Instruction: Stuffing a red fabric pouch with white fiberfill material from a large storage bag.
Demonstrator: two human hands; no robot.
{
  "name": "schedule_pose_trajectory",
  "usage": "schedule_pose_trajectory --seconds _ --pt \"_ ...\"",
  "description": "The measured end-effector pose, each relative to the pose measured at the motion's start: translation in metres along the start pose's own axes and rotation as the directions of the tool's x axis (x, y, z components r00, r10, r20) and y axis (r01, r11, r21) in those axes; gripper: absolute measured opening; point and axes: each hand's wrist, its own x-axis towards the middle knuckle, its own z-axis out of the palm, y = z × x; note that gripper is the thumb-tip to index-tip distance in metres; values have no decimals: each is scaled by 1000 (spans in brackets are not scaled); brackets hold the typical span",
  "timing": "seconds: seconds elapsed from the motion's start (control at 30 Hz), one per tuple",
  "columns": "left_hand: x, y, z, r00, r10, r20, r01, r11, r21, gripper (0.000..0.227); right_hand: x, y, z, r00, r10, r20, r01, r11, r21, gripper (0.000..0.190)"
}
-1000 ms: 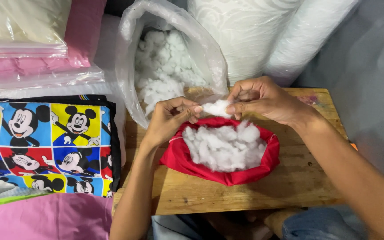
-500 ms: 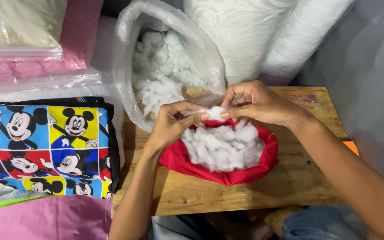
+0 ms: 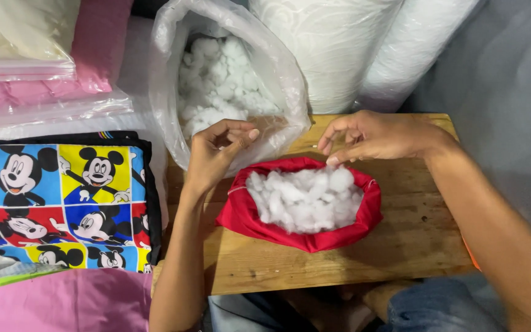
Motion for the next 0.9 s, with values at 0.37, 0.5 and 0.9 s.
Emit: schedule_pose_trajectory --seconds 0.37,0.5,0.9 --pt "9 -37 -32 869 471 -151 -200 614 764 28 34 51 -2 887 -342 -311 227 908 -352 19" --pt "14 -40 -15 974 223 38 -143 480 866 63 39 55 2 816 -484 -316 338 843 -419 12" --pt "88 -121 -17 986 -62 152 -116 391 913 29 45 57 8 842 -474 -258 333 833 -442 8"
